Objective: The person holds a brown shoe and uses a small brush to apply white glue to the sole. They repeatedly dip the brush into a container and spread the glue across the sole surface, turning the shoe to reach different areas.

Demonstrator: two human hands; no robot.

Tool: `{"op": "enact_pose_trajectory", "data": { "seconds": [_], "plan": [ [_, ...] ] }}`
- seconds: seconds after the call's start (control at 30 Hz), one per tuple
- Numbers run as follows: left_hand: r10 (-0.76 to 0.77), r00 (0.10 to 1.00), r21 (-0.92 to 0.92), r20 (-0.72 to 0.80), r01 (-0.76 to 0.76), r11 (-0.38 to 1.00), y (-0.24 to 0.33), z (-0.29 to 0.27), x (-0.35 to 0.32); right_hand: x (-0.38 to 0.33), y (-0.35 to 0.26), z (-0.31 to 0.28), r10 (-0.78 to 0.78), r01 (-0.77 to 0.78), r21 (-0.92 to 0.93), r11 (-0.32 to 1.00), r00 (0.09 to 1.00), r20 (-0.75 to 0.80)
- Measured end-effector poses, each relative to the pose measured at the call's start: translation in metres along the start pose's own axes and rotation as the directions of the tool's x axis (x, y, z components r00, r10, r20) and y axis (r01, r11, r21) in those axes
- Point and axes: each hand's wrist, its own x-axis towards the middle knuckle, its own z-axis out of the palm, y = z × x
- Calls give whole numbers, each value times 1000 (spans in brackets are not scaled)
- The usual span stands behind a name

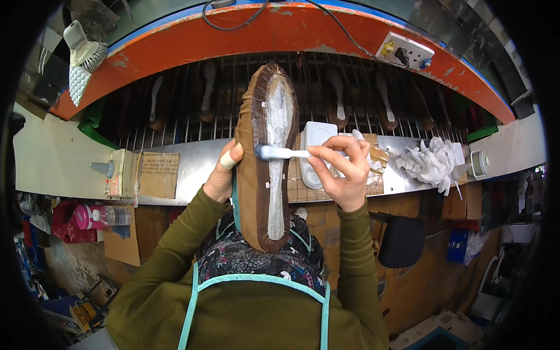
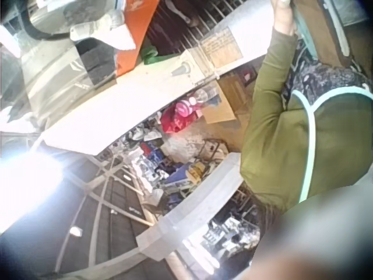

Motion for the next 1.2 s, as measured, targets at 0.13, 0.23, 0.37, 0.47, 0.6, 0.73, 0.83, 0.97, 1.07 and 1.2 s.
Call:
{"op": "enact_pose_trajectory", "data": {
  "seconds": [0.13, 0.23, 0.37, 0.47, 0.6, 0.73, 0.83, 0.97, 1.07, 1.2],
  "plan": [
    [-56, 998, -34, -2, 56, 998, -2, -2, 0, 11, 8, -2, 27, -28, 61, 998, 999, 26],
    [-73, 997, -53, 20, 74, 996, -3, -1, 2, 21, 11, 5, 127, -126, 24, 992, 990, -59],
    [-59, 998, -45, 23, 60, 997, -2, -2, 1, 17, 1, 4, 92, -92, 16, 996, 996, -21],
    [-48, 999, -47, 23, 49, 998, 1, -4, 0, 12, -4, -4, -20, 19, 19, 1000, 999, 50],
    [-61, 995, -33, 78, 64, 997, 3, -5, 1, 29, 6, -2, 88, -95, 247, 964, 995, 41],
    [-17, 998, -57, 59, 21, 998, 2, -2, 0, 33, 0, 8, 239, -235, 122, 964, 971, -18],
    [-36, 998, -129, 43, 41, 991, 3, -4, -3, 25, -8, 1, 194, -223, 251, 942, 972, 133],
    [-52, 996, -175, 77, 65, 982, 5, -10, -8, 11, -13, 15, 354, -352, 266, 897, 934, 41],
    [-34, 999, -168, 7, 35, 985, 3, -13, -11, -12, -26, 24, 512, -517, 302, 801, 853, 105],
    [9, 997, -94, -72, -16, 995, 4, -21, -15, -46, -56, 18, 560, -580, 426, 694, 807, 187]
  ]
}}
